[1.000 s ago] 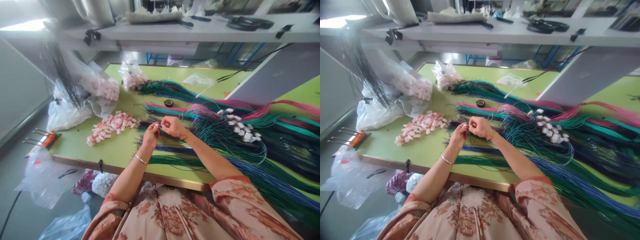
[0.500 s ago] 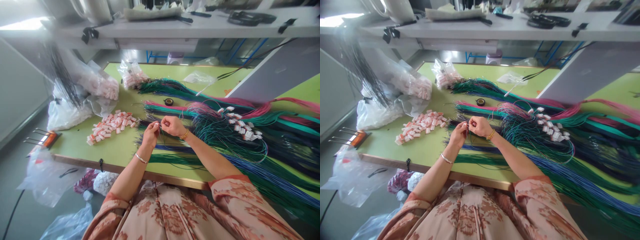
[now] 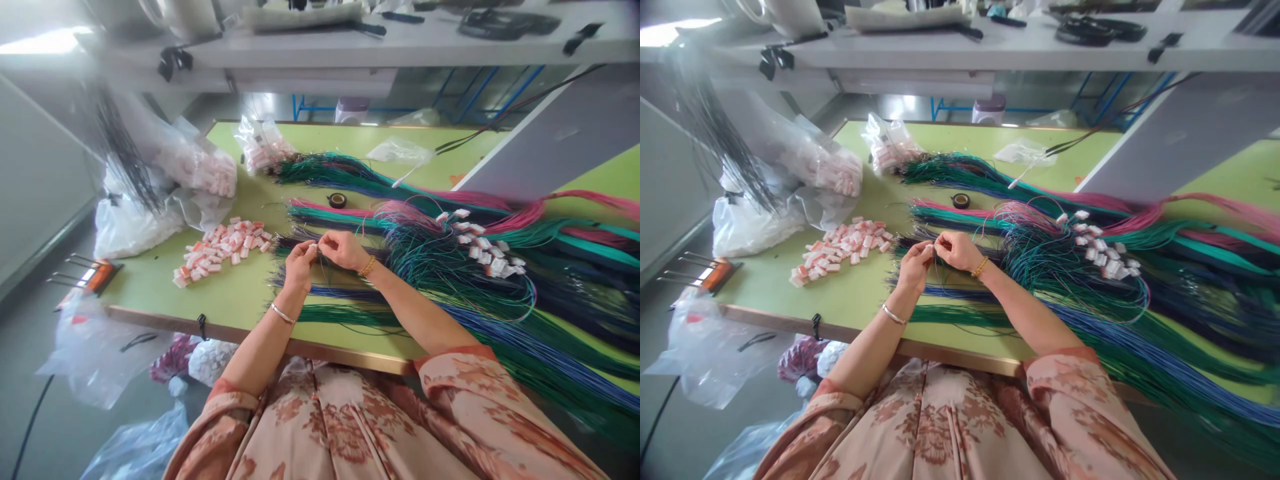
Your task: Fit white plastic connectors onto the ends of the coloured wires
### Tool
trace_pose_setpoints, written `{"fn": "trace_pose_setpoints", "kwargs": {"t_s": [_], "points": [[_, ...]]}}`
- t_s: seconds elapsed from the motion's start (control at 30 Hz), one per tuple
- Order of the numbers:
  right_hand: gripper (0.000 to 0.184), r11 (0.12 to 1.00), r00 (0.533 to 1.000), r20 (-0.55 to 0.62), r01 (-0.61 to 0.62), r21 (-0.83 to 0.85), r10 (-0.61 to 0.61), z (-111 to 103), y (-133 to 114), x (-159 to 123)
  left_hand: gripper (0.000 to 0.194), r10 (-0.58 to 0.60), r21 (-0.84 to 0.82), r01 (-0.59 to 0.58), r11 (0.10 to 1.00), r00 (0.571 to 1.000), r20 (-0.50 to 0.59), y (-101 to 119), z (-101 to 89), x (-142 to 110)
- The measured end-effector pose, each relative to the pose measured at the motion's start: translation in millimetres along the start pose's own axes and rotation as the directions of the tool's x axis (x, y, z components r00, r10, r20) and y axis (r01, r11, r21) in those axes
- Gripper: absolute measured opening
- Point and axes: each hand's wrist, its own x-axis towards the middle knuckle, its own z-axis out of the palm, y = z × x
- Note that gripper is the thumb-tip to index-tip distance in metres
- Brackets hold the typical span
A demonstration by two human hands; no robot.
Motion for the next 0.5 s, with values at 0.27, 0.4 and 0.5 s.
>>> {"fn": "trace_pose_setpoints", "kwargs": {"t_s": [0.27, 0.4, 0.5], "points": [[0.011, 0.934, 0.996, -0.011, 0.078, -0.348, -0.088, 10, -1, 0, 0.026, 0.021, 0.035, -0.019, 0.999, 0.998, -0.055, -5, -1.4, 1], [0.010, 0.890, 0.991, 0.011, 0.122, -0.439, -0.131, 9, -1, -2, 0.028, 0.044, 0.063, -0.042, 0.997, 0.998, -0.034, -5, -0.1, 0], [0.012, 0.911, 0.991, -0.007, 0.118, -0.394, -0.131, 2, -5, -4, 0.030, 0.060, 0.034, -0.059, 0.998, 0.998, -0.018, -1, 2.7, -2]]}}
